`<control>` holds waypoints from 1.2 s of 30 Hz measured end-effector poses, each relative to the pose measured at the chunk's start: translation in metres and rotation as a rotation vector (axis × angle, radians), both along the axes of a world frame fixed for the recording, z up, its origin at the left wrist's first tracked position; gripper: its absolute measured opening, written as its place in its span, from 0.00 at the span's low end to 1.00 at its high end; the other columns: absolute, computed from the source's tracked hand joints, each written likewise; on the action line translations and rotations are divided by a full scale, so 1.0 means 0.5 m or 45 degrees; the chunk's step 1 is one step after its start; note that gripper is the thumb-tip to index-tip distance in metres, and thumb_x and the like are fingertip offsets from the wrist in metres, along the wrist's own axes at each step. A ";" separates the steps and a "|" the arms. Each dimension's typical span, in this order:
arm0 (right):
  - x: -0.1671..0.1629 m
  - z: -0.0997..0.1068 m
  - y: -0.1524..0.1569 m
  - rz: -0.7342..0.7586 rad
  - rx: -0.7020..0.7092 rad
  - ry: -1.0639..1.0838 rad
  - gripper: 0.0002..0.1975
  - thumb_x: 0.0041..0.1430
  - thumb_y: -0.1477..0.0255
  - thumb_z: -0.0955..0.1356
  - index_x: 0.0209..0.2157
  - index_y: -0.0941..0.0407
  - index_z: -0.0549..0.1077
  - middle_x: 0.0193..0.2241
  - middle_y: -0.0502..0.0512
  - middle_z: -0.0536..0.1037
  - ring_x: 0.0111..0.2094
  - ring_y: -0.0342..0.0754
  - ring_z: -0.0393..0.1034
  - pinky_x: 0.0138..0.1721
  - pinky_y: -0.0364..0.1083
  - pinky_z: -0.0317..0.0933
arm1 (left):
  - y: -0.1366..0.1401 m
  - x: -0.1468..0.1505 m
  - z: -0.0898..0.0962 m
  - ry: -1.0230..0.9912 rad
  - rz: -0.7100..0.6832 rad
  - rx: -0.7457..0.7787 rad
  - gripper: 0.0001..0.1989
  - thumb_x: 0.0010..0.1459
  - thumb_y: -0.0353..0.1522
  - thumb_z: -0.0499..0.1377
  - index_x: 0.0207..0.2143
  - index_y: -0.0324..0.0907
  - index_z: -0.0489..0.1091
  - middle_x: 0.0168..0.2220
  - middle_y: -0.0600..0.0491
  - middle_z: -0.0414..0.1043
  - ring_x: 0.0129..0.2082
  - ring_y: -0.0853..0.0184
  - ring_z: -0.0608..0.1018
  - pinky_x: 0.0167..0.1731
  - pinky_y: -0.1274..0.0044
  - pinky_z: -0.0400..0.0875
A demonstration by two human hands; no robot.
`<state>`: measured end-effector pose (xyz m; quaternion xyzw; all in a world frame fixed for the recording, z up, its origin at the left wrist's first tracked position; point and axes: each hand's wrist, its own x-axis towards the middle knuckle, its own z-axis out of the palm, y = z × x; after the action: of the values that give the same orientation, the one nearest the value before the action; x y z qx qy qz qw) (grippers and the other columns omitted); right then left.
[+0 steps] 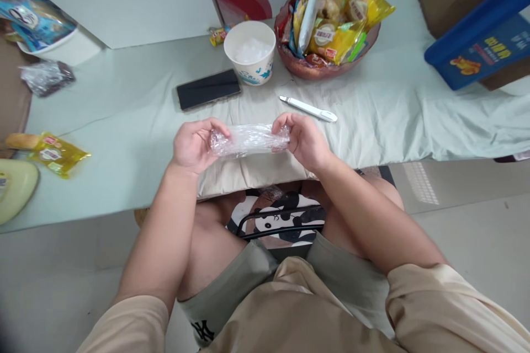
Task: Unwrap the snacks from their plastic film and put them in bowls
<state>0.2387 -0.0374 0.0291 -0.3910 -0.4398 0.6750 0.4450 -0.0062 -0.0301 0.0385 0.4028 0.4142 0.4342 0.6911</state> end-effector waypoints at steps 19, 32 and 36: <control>-0.002 -0.016 -0.007 -0.594 0.506 -0.611 0.12 0.62 0.61 0.71 0.34 0.51 0.66 0.32 0.49 0.72 0.33 0.45 0.67 0.40 0.47 0.63 | 0.003 0.030 -0.054 0.450 0.267 0.336 0.11 0.55 0.37 0.67 0.34 0.43 0.69 0.29 0.56 0.75 0.28 0.70 0.80 0.33 0.78 0.76; -0.045 -0.010 -0.049 -0.177 0.484 -0.526 0.17 0.61 0.54 0.72 0.37 0.51 0.66 0.33 0.50 0.71 0.33 0.47 0.65 0.38 0.49 0.63 | -0.026 0.076 -0.038 0.263 -0.044 0.306 0.21 0.54 0.46 0.70 0.45 0.43 0.79 0.44 0.48 0.82 0.45 0.61 0.82 0.48 0.70 0.75; -0.045 -0.014 -0.037 -0.317 0.427 -0.441 0.24 0.51 0.55 0.78 0.41 0.50 0.67 0.41 0.52 0.72 0.41 0.48 0.69 0.41 0.47 0.65 | -0.029 0.075 -0.030 0.039 -0.075 0.124 0.15 0.52 0.39 0.69 0.41 0.43 0.80 0.42 0.49 0.82 0.42 0.61 0.81 0.46 0.69 0.75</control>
<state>0.2163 -0.0560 0.0223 -0.4726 -0.5636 0.4559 0.5012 0.0315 -0.0445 0.0236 0.4547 0.3910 0.4271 0.6767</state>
